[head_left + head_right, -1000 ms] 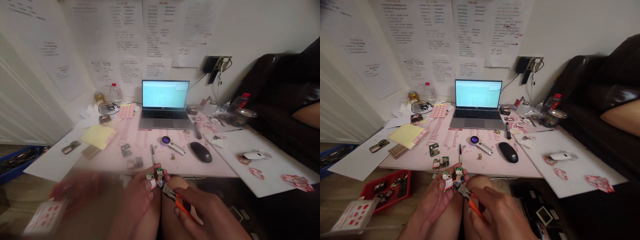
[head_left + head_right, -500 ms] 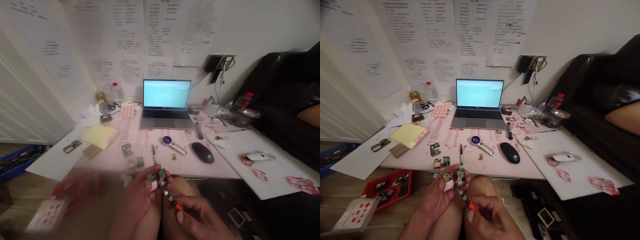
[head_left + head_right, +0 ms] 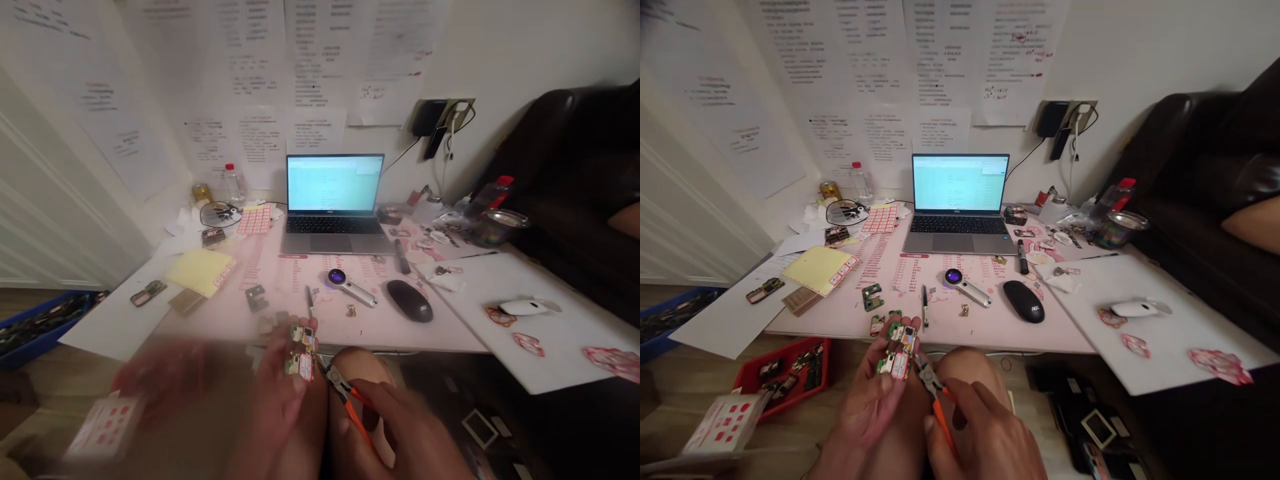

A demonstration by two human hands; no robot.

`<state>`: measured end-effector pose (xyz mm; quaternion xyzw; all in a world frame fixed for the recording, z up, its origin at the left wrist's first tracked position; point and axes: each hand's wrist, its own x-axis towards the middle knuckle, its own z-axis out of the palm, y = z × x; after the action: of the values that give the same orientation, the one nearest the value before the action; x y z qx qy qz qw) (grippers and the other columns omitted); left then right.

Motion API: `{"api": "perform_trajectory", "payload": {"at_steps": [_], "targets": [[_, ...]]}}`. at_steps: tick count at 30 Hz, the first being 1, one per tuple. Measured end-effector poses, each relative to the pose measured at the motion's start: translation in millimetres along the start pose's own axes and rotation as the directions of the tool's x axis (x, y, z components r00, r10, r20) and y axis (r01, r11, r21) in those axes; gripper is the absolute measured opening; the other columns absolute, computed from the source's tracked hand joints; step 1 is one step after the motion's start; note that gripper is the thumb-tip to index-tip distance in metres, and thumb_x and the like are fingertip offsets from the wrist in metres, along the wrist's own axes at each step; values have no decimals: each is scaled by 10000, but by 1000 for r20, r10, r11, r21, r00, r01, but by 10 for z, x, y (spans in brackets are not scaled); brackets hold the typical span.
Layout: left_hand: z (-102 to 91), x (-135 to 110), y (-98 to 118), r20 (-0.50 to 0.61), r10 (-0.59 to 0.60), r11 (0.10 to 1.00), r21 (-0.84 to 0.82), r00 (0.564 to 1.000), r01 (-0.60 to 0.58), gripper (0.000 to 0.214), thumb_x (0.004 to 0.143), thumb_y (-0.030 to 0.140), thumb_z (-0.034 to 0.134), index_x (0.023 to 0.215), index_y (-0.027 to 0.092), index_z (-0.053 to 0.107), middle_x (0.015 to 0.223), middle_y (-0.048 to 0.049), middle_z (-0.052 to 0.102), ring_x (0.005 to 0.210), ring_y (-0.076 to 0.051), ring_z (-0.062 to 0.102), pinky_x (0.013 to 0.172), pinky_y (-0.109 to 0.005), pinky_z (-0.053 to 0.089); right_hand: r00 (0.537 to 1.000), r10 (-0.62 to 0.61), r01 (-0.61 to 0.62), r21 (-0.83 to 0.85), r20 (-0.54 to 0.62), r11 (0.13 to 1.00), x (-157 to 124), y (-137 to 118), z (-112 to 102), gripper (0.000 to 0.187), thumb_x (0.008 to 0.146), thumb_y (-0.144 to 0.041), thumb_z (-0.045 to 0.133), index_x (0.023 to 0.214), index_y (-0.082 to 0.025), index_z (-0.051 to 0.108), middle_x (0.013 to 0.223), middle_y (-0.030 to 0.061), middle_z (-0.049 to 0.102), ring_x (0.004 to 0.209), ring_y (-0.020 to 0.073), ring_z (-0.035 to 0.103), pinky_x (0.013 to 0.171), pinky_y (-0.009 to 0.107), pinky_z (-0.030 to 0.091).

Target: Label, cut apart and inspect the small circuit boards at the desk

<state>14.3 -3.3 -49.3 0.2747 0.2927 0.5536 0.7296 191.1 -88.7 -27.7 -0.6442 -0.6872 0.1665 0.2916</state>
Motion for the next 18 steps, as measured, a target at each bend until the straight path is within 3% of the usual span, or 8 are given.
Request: {"api": "perform_trajectory", "payload": {"at_steps": [10,18], "targets": [[-1,1,-35,-34,19,998,58,999,-17,720,530,253,1003,1223,281,808,1390,-83,726,1151,-275,676,915,-285,559,985,84,-97,85,148,992,129,-134,-172,196,980,-368,577,1005,-253,734,852,40,743,692,189,695,583,269,483],[10,-7,-35,-28,42,991,126,999,-38,786,505,362,1042,1248,305,790,1389,-98,732,1357,-354,601,918,-303,532,966,118,-139,77,229,987,226,-214,-312,185,941,-336,579,981,-266,746,879,33,765,736,203,717,595,260,502]]}}
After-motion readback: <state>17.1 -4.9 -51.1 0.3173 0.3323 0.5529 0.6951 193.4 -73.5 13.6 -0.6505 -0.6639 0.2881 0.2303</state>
